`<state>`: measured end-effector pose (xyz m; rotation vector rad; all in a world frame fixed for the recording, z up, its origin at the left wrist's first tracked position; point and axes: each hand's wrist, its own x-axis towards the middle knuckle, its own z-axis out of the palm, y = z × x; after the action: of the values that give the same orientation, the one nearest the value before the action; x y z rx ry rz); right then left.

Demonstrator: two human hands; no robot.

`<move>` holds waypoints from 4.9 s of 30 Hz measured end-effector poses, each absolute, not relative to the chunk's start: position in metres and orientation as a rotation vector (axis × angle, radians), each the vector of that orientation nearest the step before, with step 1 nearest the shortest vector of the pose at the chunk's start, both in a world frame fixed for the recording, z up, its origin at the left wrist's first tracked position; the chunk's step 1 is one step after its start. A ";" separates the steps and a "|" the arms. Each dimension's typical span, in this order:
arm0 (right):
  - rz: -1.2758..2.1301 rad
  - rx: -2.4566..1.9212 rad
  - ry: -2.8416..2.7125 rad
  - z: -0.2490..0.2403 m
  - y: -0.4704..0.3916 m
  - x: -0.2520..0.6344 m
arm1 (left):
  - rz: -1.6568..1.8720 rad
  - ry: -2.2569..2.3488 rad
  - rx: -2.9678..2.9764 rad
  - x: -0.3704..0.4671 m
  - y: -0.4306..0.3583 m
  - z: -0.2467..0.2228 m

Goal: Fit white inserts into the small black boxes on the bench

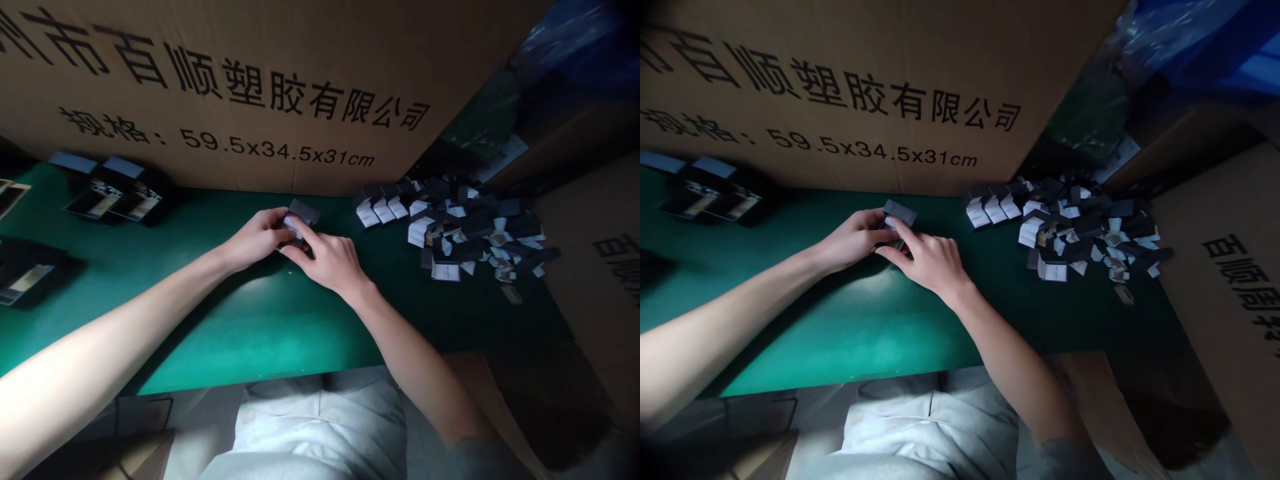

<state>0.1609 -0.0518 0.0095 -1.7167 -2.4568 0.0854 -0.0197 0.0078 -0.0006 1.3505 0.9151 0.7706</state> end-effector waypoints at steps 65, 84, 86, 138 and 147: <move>0.180 -1.670 -2.409 0.002 -0.045 0.165 | 0.849 0.921 1.095 -0.014 0.007 0.003; 0.109 -1.720 -2.396 0.000 -0.045 0.166 | 0.896 0.935 1.152 -0.015 0.009 -0.007; 0.089 -1.728 -2.396 0.000 -0.046 0.165 | 0.898 0.928 1.158 -0.015 0.008 -0.006; 0.255 -1.940 -2.353 0.007 -0.045 0.154 | 0.861 0.964 1.275 -0.014 0.004 -0.001; 0.236 -1.956 -2.313 0.003 -0.044 0.156 | 0.886 0.859 1.131 -0.015 0.007 -0.010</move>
<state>0.1560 -0.0437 0.0027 -1.9557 -2.3132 0.2364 -0.0146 0.0072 -0.0098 1.1310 0.8587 0.8860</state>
